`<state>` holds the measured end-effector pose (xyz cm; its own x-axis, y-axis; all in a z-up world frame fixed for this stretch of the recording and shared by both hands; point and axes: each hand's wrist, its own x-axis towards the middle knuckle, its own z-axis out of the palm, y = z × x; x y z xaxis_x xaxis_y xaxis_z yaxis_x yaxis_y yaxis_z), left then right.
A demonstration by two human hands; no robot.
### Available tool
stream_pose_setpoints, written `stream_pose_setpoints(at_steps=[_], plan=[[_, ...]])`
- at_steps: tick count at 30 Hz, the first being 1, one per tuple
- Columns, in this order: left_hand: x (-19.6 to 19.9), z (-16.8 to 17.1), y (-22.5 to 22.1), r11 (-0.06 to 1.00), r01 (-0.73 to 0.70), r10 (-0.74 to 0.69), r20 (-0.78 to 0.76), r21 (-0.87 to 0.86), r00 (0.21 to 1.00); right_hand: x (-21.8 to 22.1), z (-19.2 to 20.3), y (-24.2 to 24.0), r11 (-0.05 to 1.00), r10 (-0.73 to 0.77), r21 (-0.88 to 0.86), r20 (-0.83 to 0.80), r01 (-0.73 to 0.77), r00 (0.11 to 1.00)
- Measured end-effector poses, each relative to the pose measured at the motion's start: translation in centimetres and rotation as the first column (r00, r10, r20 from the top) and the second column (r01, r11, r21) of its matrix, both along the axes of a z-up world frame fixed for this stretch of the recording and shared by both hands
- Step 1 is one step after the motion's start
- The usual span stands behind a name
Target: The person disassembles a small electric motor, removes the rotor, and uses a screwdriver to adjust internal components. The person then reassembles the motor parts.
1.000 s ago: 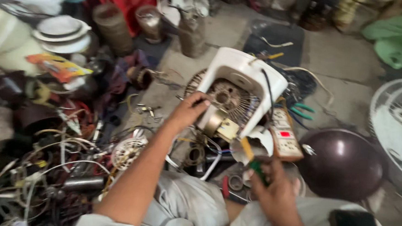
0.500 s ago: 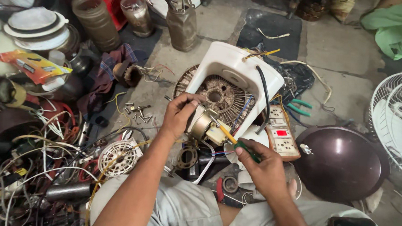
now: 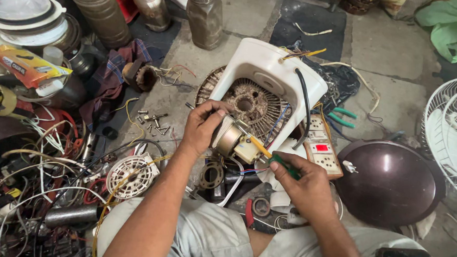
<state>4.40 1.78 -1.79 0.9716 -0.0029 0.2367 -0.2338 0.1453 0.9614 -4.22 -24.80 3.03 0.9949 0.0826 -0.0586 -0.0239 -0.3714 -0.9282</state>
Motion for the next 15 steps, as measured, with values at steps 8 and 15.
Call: stream_pose_setpoints(at_steps=[8, 15], plan=[[0.3, -0.3, 0.3, 0.998, -0.021, 0.018, 0.050, 0.061, 0.999, -0.1, 0.7, 0.6, 0.997, 0.006, -0.076, 0.144, 0.005, 0.990], [0.9, -0.9, 0.6, 0.999, 0.036, -0.037, 0.021, 0.018, 0.999, 1.3, 1.7, -0.4, 0.986, 0.063, 0.166, -0.261, -0.020, 0.963]])
